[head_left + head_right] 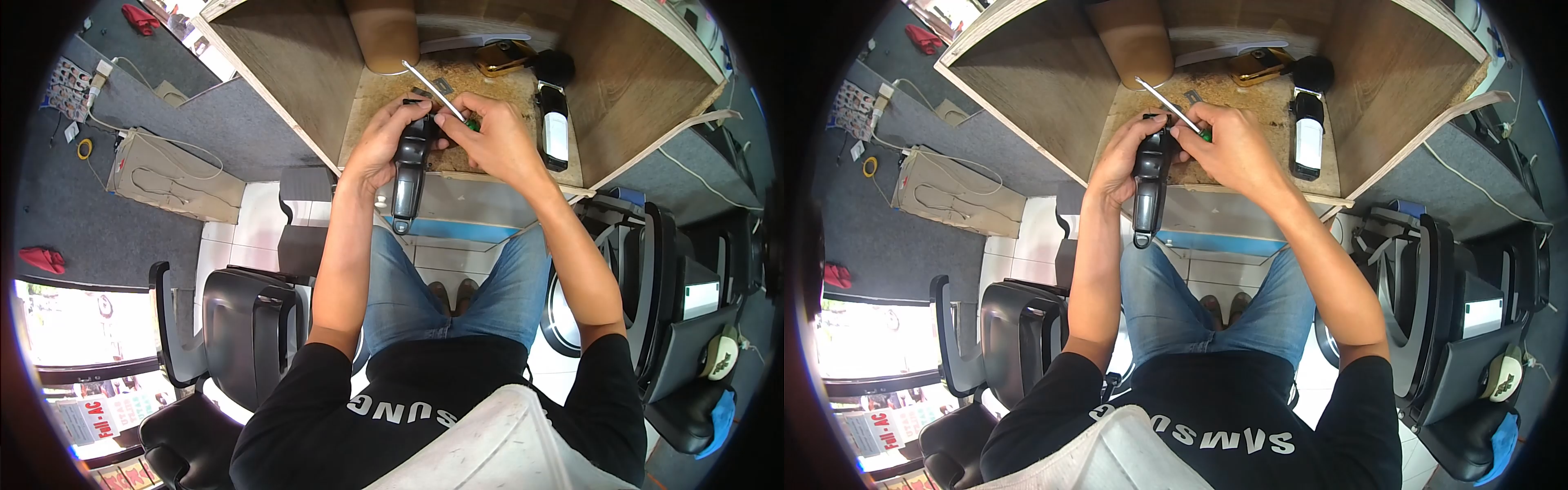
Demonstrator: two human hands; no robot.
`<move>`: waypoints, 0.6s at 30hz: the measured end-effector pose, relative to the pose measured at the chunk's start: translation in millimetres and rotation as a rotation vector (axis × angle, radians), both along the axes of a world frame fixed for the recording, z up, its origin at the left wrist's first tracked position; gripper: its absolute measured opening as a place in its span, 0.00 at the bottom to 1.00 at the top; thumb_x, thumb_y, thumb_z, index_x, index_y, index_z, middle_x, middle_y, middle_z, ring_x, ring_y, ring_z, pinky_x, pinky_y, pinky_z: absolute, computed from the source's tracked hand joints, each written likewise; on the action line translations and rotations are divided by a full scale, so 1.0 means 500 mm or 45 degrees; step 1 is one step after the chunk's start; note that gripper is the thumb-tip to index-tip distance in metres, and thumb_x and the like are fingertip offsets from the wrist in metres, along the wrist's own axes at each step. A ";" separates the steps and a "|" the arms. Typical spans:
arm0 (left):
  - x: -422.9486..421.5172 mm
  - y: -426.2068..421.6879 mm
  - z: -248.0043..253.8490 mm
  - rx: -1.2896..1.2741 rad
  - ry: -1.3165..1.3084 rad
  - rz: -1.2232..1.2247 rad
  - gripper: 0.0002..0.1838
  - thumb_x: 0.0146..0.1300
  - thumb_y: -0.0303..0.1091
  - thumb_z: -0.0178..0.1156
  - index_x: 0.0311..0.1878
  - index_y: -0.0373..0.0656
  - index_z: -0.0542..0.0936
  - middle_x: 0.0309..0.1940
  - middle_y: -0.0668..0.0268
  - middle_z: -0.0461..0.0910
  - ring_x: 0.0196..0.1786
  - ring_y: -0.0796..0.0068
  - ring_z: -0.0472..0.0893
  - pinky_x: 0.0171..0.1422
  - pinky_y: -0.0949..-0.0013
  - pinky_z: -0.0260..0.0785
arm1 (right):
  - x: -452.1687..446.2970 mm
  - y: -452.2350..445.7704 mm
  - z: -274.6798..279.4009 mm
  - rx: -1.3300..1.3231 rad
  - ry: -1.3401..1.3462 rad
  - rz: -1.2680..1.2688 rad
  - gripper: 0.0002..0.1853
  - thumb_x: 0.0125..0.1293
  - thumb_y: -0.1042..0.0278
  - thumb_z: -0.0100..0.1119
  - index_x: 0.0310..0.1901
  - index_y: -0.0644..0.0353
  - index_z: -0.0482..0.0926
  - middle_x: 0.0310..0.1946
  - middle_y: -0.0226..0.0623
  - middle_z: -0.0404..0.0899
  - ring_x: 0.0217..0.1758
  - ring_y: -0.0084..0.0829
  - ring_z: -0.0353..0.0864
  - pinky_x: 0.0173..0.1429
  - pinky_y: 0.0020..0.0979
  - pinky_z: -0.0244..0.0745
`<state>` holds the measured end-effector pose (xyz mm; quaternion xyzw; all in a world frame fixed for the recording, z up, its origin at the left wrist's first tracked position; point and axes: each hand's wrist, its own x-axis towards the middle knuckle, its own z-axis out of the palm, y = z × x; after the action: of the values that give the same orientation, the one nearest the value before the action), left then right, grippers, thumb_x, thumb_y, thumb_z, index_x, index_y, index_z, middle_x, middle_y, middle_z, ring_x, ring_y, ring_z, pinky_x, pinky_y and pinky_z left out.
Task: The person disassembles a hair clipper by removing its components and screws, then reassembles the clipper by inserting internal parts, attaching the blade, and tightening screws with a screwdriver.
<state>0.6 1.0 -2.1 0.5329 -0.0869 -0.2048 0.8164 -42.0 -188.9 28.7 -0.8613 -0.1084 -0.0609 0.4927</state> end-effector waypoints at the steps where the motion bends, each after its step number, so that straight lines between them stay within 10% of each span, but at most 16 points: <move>1: 0.001 0.001 -0.004 -0.010 -0.001 -0.001 0.15 0.76 0.39 0.62 0.55 0.37 0.79 0.44 0.59 0.85 0.39 0.67 0.89 0.45 0.68 0.85 | -0.002 0.001 0.002 0.016 0.015 0.004 0.11 0.73 0.61 0.66 0.42 0.62 0.87 0.25 0.33 0.90 0.17 0.23 0.76 0.25 0.33 0.68; 18: 0.000 0.002 0.001 0.017 0.016 0.003 0.18 0.77 0.39 0.61 0.57 0.33 0.78 0.46 0.56 0.86 0.41 0.63 0.90 0.47 0.67 0.86 | 0.004 0.000 -0.004 -0.016 -0.009 0.040 0.13 0.74 0.58 0.68 0.45 0.60 0.86 0.24 0.30 0.87 0.15 0.20 0.77 0.21 0.27 0.68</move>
<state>0.8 2.0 -1.7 0.5371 -0.0798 -0.2076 0.8137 -40.2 -189.0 26.5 -0.8623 -0.1241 -0.0556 0.4878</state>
